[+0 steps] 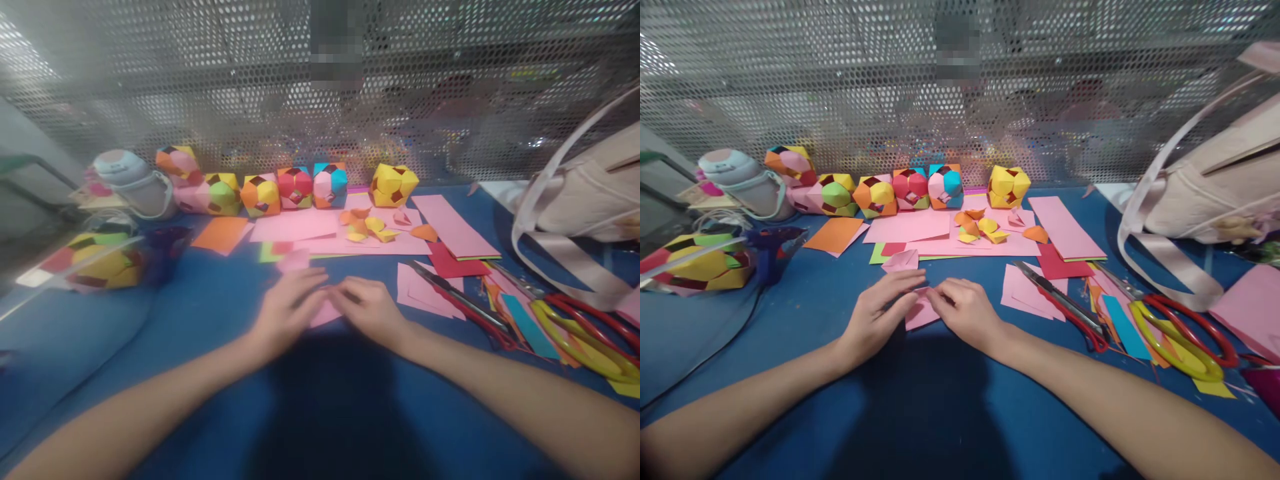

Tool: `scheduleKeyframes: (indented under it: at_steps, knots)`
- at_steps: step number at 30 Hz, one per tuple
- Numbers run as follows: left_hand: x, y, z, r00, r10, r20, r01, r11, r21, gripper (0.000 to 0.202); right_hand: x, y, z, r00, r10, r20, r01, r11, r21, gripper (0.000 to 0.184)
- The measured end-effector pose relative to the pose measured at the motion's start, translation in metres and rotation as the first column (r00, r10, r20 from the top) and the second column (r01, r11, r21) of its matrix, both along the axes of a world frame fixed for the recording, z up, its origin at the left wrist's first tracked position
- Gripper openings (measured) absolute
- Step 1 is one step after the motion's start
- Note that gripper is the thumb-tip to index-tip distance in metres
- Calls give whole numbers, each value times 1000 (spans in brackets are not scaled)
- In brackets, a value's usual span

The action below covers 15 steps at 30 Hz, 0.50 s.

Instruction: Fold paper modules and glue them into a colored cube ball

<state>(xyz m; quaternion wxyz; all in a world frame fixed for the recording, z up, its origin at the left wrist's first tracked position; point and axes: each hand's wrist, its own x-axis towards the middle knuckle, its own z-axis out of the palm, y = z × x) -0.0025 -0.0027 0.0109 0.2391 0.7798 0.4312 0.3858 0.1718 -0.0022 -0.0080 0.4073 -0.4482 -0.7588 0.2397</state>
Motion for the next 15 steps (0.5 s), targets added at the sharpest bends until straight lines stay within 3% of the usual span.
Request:
scheduleKeyframes:
  at_steps: [3,7,11,15]
  knots:
    - [-11,15,11,991,127,-52,-119,985,128,24,2,3,4,993,-65,-104,46,983,-177,27]
    - [-26,46,11,948,274,-160,-261,960,98,27,3,8,6,976,-160,-145,114,952,-284,29]
    - [-33,63,-3,942,252,-221,-252,967,29,21,3,9,5,981,-125,-147,80,957,-280,29]
    - [-31,59,-7,959,224,-174,-227,974,8,15,2,9,5,982,-100,-162,51,958,-283,25]
